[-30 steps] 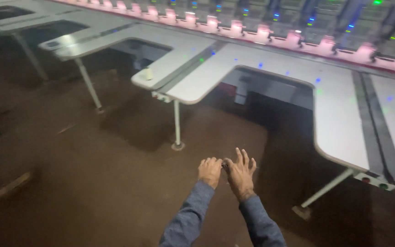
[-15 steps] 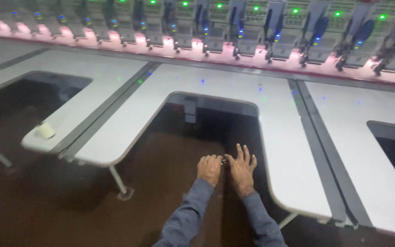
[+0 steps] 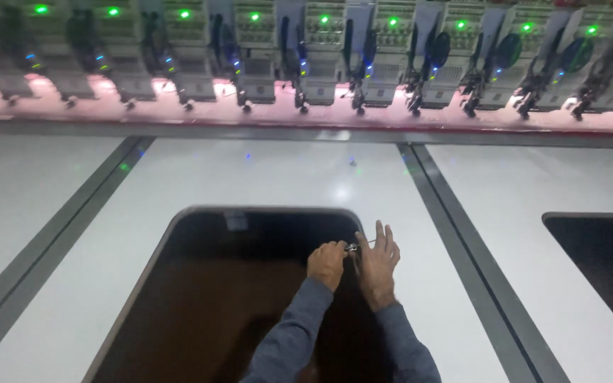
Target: The person walks through a textile factory and threads the needles of multiple industrial embroidery machines. They pull thread through the needle eye by hand and use a pair of scissors to cut the thread after threading.
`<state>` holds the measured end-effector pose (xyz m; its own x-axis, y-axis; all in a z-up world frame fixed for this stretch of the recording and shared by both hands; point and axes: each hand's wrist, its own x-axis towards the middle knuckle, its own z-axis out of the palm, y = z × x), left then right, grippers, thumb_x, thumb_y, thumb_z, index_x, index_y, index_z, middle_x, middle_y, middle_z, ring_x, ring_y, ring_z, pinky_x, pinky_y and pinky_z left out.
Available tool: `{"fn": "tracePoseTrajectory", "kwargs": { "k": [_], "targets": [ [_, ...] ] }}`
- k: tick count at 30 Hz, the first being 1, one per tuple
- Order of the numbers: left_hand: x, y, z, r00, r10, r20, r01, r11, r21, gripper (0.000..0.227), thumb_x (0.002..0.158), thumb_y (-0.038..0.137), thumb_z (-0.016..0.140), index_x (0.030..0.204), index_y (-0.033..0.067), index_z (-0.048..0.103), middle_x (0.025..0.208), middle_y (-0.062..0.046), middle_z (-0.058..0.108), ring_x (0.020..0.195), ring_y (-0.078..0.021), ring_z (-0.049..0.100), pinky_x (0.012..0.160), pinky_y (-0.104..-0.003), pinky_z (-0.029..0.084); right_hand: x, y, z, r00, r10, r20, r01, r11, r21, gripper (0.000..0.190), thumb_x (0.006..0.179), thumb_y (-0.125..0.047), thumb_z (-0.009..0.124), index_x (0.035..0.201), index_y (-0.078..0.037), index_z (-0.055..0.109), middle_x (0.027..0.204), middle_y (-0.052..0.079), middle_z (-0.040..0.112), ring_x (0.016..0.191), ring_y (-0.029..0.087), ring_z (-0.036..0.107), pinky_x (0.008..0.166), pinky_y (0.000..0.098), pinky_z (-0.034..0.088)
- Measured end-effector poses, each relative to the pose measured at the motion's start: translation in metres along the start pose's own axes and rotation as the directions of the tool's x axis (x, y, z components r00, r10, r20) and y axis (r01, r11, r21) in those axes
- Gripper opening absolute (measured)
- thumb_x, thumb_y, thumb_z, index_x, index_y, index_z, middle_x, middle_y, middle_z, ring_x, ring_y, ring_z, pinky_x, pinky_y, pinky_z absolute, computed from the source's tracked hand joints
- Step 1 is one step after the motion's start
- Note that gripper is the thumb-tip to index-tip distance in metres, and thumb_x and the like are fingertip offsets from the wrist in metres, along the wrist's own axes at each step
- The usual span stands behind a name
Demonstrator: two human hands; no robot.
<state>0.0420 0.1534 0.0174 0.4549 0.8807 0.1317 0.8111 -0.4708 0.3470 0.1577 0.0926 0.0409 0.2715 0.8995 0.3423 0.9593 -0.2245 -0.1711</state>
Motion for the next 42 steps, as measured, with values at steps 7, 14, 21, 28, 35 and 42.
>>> {"fn": "tracePoseTrajectory", "kwargs": {
  "k": [7,14,21,28,35,42],
  "targets": [
    [0.188,-0.031,0.002,1.000,0.003,0.025,-0.002,1.000,-0.018,0.036,0.109,0.033,0.038,0.133,0.0171,0.059,0.111,-0.011,0.068,0.108,-0.0265,0.069,0.093,-0.045,0.059,0.172,-0.013,0.012,0.994,0.078,-0.079,-0.056,0.966,0.254,0.068,0.092,-0.024,0.072,0.153,-0.016,0.041,0.162,0.026,0.023,0.144,0.042,0.041,0.108,0.0552,0.050],
    [0.369,-0.072,0.025,0.977,0.132,0.166,-0.096,0.974,-0.206,0.036,0.111,0.026,0.032,0.132,0.0082,0.056,0.110,-0.015,0.068,0.104,-0.0333,0.072,0.087,-0.047,0.062,0.332,-0.004,0.071,0.964,0.174,-0.202,0.017,0.717,0.697,0.100,0.081,0.010,0.069,0.159,0.003,0.008,0.157,0.032,0.018,0.123,0.041,0.061,0.103,0.0438,0.057],
    [0.559,-0.100,0.070,0.966,0.215,0.144,-0.142,0.906,-0.398,0.028,0.108,0.010,0.041,0.127,-0.0003,0.058,0.107,-0.020,0.070,0.107,-0.0351,0.071,0.086,-0.046,0.060,0.508,0.037,0.143,0.965,0.248,-0.087,-0.088,0.616,0.783,0.088,0.086,0.012,0.064,0.156,0.009,0.011,0.144,0.028,0.050,0.113,0.034,0.070,0.097,0.0411,0.063],
    [0.703,-0.114,0.063,0.939,0.213,0.271,-0.076,0.895,-0.439,0.023,0.101,0.006,0.048,0.122,0.0006,0.055,0.110,-0.019,0.070,0.110,-0.0369,0.069,0.089,-0.051,0.058,0.660,0.082,0.223,0.956,0.253,0.145,-0.282,0.671,0.686,0.042,0.101,-0.024,0.059,0.141,-0.011,0.054,0.125,0.008,0.074,0.117,0.029,0.069,0.101,0.0450,0.058],
    [0.824,-0.161,0.185,0.962,0.274,0.002,-0.264,0.927,-0.266,0.017,0.100,0.014,0.050,0.107,0.0021,0.061,0.095,-0.019,0.069,0.097,-0.0372,0.070,0.084,-0.052,0.057,0.766,0.112,0.297,0.902,0.297,0.313,-0.421,0.762,0.492,0.030,0.103,-0.038,0.055,0.128,-0.026,0.066,0.113,0.008,0.078,0.106,0.029,0.074,0.097,0.0459,0.058],
    [0.940,-0.183,0.154,0.940,0.231,0.252,-0.131,0.924,-0.358,0.024,0.090,0.014,0.051,0.078,0.0095,0.071,0.084,-0.020,0.071,0.080,-0.0478,0.067,0.065,-0.056,0.049,0.869,0.128,0.356,0.910,0.248,0.332,-0.400,0.730,0.554,0.037,0.098,-0.024,0.053,0.133,-0.017,0.064,0.101,0.009,0.079,0.090,0.028,0.076,0.083,0.0395,0.056]
  ]
}}
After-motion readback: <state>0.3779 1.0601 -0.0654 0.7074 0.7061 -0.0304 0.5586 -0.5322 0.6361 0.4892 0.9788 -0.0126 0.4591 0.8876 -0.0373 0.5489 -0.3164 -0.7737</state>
